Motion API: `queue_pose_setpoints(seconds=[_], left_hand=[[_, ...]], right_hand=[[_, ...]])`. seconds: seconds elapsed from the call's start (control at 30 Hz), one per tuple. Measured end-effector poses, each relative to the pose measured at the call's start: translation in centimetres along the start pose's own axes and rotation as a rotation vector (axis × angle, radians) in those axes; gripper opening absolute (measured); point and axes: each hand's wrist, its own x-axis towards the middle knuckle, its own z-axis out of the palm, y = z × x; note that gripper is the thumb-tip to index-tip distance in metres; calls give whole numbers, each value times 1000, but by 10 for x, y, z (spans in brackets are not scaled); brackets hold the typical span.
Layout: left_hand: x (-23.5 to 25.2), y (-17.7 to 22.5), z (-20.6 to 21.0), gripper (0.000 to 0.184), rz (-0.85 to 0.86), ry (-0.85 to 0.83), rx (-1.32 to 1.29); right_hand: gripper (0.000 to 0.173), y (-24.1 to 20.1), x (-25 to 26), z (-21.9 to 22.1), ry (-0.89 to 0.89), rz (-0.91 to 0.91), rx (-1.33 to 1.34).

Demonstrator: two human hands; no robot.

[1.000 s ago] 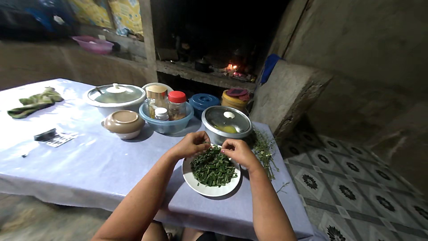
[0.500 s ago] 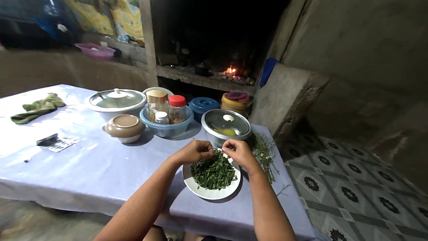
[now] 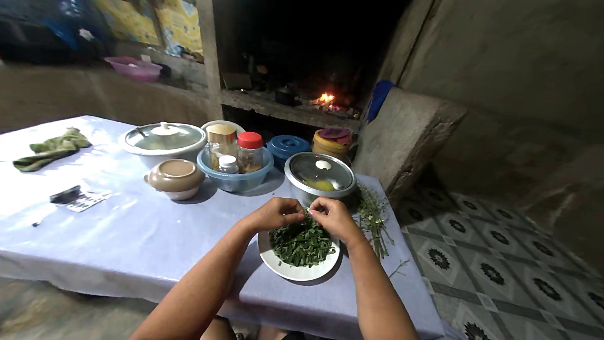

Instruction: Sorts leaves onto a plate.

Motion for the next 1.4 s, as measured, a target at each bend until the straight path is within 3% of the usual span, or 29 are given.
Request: queue_pose_setpoints(seconds=[0.27,1.03,1.4], left_hand=[[0,2,-1,27,1,78,16],[3,0,2,30,-32,42,205],[1,0,1,35,-39,120,220]], right_hand=[[19,0,2,9,-49,4,-75],[21,-1,1,17,-70,-8,-200],[23,-5,1,15,-62,23,-276]])
